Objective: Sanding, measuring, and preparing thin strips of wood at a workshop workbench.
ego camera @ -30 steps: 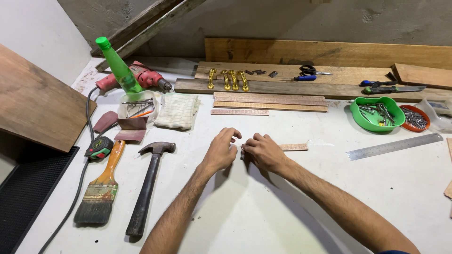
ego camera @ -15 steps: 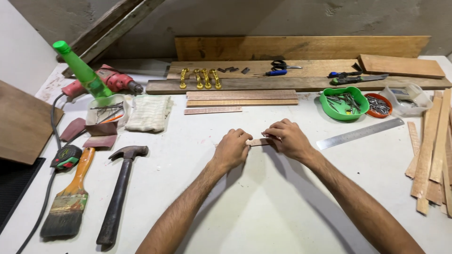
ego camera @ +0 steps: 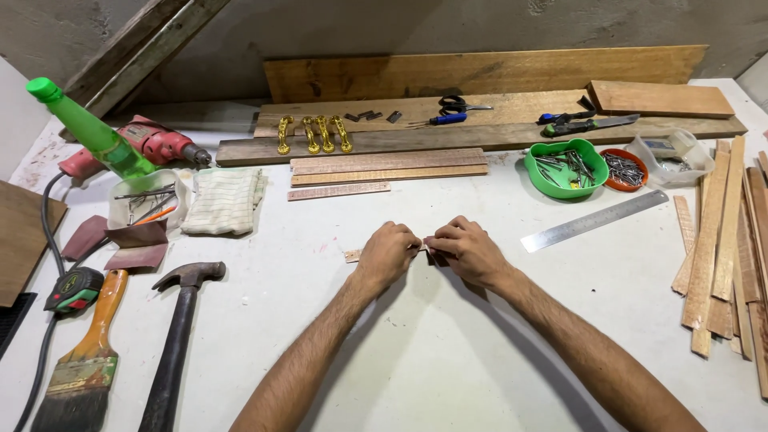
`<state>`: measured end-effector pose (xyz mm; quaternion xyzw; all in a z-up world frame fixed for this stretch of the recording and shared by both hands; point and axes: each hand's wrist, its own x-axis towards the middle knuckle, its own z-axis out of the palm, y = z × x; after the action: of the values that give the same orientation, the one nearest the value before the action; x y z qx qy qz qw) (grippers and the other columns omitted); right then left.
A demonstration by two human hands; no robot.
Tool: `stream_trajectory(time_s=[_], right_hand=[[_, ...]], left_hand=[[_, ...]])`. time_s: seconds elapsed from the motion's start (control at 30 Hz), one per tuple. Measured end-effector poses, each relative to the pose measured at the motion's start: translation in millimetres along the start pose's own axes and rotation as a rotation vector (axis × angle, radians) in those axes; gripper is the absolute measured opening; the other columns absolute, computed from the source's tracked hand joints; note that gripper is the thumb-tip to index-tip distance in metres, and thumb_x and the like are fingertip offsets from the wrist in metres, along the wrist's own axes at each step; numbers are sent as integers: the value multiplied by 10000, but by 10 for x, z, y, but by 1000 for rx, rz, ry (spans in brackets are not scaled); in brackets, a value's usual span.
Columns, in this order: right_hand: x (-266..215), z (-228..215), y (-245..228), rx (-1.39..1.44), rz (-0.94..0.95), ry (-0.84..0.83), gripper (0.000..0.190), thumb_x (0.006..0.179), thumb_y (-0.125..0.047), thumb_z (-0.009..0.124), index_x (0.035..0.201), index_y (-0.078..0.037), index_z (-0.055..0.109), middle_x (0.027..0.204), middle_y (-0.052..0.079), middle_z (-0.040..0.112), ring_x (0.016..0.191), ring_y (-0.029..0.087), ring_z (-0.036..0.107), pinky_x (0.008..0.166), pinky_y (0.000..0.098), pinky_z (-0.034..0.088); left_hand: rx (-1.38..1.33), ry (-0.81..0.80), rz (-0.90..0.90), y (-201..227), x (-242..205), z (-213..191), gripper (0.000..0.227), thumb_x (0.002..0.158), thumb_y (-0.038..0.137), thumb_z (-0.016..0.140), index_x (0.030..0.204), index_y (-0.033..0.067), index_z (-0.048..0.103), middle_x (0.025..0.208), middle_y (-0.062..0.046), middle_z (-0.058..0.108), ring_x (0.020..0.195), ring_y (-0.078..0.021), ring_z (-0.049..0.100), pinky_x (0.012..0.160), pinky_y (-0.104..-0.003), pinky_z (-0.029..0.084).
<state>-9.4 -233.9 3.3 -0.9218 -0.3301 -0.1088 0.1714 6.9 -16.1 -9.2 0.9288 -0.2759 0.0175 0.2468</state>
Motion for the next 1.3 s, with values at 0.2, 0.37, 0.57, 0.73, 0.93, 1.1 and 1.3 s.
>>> stream_trajectory(time_s=[0.2,0.37,0.57,0.73,0.93,1.1,1.3], right_hand=[[68,89,-77,14,23,4,239,869,-175,771,1107,-155,786,1096,-24,740,1057,211,601,867,375,536],[115,38,-123,-32,54,-67,239,879,-182,763,1115,-161,791,1095,-27,745,1045,194,599,872,356,543],[243,138,-191,-64,5,-105,243,880,-181,755,1118,-139,788,1100,-14,754,1014,190,602,873,341,551],[433,295,-430,-31,-51,-90,228,890,-173,748,1108,-122,791,1086,3,759,986,202,603,844,354,543],[731,552,-760,23,-144,-78,210,907,-187,749,1106,-136,792,1084,-1,756,959,204,594,799,357,540],[954,598,-1067,8,-204,-115,270,819,-226,807,1064,-113,791,1043,9,747,939,229,583,789,392,517],[924,645,-988,107,-195,-84,305,841,-204,794,1131,-112,783,1081,21,754,942,237,590,814,384,535]], left_hand=[[-141,-29,-27,-18,-81,-163,166,982,148,683,1094,50,758,936,-106,754,908,-229,636,893,-403,537],[-16,29,-65,-302,-447,-468,158,874,74,705,1001,50,797,951,-103,763,903,-248,637,862,-415,544],[-153,-21,-312,-504,-714,-789,150,859,82,762,1001,57,805,995,-109,756,876,-211,734,819,-341,627],[-256,10,-353,-632,-717,-763,250,840,109,803,1075,42,755,959,-113,784,855,-196,769,789,-310,636],[-386,44,-274,-748,-784,-919,293,842,-114,602,1107,3,554,1065,-162,701,884,-198,780,732,-289,627],[-525,-8,-334,-690,-849,-1031,420,791,-144,617,1135,37,457,1196,-115,502,990,-195,725,760,-265,613],[-526,9,-327,-751,-852,-904,328,875,-63,614,1172,25,506,1169,-120,551,943,-184,716,799,-268,660]])
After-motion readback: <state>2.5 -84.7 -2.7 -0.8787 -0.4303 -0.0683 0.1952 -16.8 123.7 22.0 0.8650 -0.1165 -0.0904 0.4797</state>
